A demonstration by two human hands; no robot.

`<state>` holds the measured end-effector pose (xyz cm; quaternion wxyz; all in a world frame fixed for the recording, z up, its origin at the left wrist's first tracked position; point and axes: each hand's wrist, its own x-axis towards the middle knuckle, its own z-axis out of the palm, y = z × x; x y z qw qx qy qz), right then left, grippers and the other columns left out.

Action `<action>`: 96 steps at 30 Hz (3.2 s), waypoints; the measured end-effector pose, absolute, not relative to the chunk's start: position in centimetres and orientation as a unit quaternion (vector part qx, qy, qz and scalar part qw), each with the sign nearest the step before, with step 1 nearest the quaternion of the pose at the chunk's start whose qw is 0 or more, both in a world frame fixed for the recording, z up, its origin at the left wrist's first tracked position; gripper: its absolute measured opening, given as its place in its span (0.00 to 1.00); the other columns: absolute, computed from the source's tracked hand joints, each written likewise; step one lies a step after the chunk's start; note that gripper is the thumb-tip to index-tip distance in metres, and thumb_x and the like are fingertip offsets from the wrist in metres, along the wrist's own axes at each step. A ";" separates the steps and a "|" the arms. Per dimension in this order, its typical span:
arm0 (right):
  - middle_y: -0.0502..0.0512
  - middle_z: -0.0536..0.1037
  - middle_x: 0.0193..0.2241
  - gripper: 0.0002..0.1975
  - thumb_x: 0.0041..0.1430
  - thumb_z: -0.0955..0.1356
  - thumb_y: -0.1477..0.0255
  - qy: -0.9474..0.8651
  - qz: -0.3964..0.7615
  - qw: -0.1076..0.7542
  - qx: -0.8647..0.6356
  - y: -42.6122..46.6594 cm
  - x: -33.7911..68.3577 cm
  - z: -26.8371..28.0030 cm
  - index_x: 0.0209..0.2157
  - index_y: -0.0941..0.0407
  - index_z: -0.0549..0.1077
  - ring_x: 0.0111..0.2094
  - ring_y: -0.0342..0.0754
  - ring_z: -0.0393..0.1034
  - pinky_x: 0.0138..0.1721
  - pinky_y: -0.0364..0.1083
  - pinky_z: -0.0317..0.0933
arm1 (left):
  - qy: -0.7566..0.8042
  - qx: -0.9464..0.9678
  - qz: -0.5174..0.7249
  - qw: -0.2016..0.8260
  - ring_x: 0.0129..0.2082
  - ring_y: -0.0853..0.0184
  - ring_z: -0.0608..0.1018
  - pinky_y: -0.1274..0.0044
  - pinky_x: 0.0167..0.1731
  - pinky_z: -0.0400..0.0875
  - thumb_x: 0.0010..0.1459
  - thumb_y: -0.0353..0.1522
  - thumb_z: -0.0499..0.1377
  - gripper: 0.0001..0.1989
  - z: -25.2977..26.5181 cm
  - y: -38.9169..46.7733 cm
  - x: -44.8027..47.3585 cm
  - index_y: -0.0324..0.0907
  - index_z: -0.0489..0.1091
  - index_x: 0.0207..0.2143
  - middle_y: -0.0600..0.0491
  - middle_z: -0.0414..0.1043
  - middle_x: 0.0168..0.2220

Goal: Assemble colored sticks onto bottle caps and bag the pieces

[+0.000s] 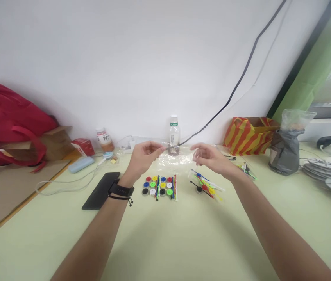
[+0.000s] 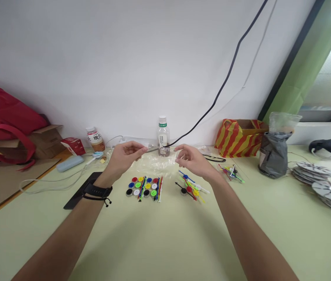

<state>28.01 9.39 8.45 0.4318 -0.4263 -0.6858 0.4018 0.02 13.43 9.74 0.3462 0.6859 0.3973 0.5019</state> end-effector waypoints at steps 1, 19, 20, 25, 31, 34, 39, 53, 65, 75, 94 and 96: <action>0.49 0.75 0.34 0.13 0.56 0.72 0.68 -0.679 0.368 0.458 -0.440 9.6 27.9 8.3 0.42 0.52 0.69 0.30 0.45 0.69 0.34 0.47 0.65 | 0.397 0.674 0.518 0.345 0.26 0.69 0.73 0.78 0.25 0.66 0.53 0.46 0.71 0.19 9.8 13.5 0.0 0.40 0.79 0.35 0.51 0.77 0.29; 0.50 0.70 0.23 0.21 0.67 0.64 0.55 -0.662 0.163 0.526 -0.509 9.8 25.3 7.7 0.38 0.57 0.81 0.26 0.47 0.63 0.28 0.46 0.54 | 0.352 0.619 0.502 0.491 0.42 0.58 0.84 0.64 0.50 0.77 0.58 0.46 0.68 0.21 10.8 12.6 0.2 0.41 0.76 0.48 0.45 0.83 0.42; 0.50 0.71 0.23 0.22 0.66 0.65 0.53 -0.654 0.203 0.527 -0.503 9.7 25.2 8.0 0.37 0.57 0.81 0.26 0.47 0.62 0.27 0.46 0.53 | 0.355 0.621 0.497 0.492 0.43 0.58 0.84 0.63 0.52 0.76 0.58 0.45 0.68 0.22 10.7 12.6 0.2 0.41 0.76 0.49 0.45 0.83 0.44; 0.53 0.79 0.29 0.18 0.54 0.74 0.54 -0.610 0.285 0.534 -0.511 9.5 25.4 8.7 0.33 0.56 0.80 0.30 0.47 0.68 0.31 0.46 0.60 | 0.346 0.622 0.472 0.520 0.48 0.53 0.83 0.59 0.57 0.73 0.60 0.45 0.67 0.21 10.7 12.4 0.5 0.42 0.79 0.50 0.43 0.81 0.50; 0.57 0.83 0.33 0.15 0.52 0.75 0.58 -0.603 0.286 0.541 -0.512 9.4 26.1 9.2 0.28 0.56 0.78 0.35 0.51 0.74 0.40 0.49 0.65 | 0.353 0.633 0.445 0.525 0.50 0.53 0.82 0.59 0.56 0.74 0.59 0.47 0.67 0.23 10.6 12.5 0.2 0.43 0.78 0.51 0.43 0.80 0.51; 0.56 0.83 0.32 0.14 0.52 0.75 0.59 -0.576 0.293 0.559 -0.519 9.4 26.5 9.6 0.29 0.56 0.78 0.35 0.51 0.75 0.38 0.48 0.65 | 0.364 0.667 0.434 0.485 0.51 0.54 0.81 0.61 0.56 0.74 0.53 0.44 0.71 0.25 10.3 12.6 -0.1 0.43 0.78 0.51 0.43 0.81 0.51; 0.57 0.83 0.34 0.14 0.51 0.77 0.59 -0.553 0.319 0.568 -0.519 9.4 27.5 9.8 0.29 0.56 0.77 0.40 0.52 0.76 0.41 0.49 0.66 | 0.380 0.699 0.439 0.417 0.39 0.59 0.82 0.67 0.44 0.77 0.52 0.44 0.72 0.19 9.6 13.1 -0.3 0.41 0.81 0.41 0.46 0.83 0.39; 0.61 0.82 0.50 0.16 0.58 0.76 0.61 -0.531 0.589 0.486 -0.367 9.2 30.3 10.4 0.46 0.54 0.79 0.56 0.57 0.74 0.63 0.57 0.64 | 0.359 0.743 0.387 0.411 0.32 0.65 0.77 0.73 0.36 0.73 0.57 0.45 0.67 0.15 9.8 12.6 0.1 0.42 0.77 0.33 0.50 0.77 0.31; 0.62 0.81 0.52 0.16 0.59 0.76 0.64 -0.529 0.612 0.470 -0.352 9.2 30.0 10.2 0.47 0.55 0.79 0.57 0.55 0.74 0.64 0.56 0.63 | 0.362 0.736 0.393 0.415 0.36 0.63 0.78 0.72 0.37 0.72 0.60 0.46 0.65 0.16 9.7 13.0 0.0 0.42 0.79 0.39 0.48 0.80 0.35; 0.61 0.79 0.55 0.18 0.60 0.74 0.57 -0.570 0.621 0.440 -0.310 8.9 30.0 10.4 0.44 0.55 0.82 0.61 0.58 0.70 0.67 0.58 0.58 | 0.377 0.740 0.408 0.380 0.36 0.63 0.79 0.72 0.38 0.74 0.56 0.46 0.68 0.16 9.7 12.9 -0.1 0.42 0.81 0.36 0.48 0.81 0.36; 0.58 0.76 0.59 0.27 0.62 0.73 0.56 -0.637 0.590 0.357 -0.343 8.2 31.7 10.7 0.60 0.47 0.73 0.61 0.58 0.70 0.63 0.62 0.63 | 0.375 0.761 0.364 0.384 0.35 0.60 0.82 0.69 0.39 0.77 0.57 0.45 0.68 0.18 9.4 13.1 -0.5 0.44 0.80 0.44 0.48 0.82 0.35; 0.59 0.75 0.60 0.26 0.62 0.73 0.56 -0.646 0.592 0.353 -0.329 8.2 31.7 10.6 0.59 0.49 0.75 0.61 0.58 0.70 0.64 0.62 0.61 | 0.367 0.763 0.351 0.399 0.36 0.59 0.83 0.69 0.40 0.77 0.56 0.44 0.69 0.19 9.5 13.1 -0.5 0.44 0.79 0.46 0.48 0.82 0.34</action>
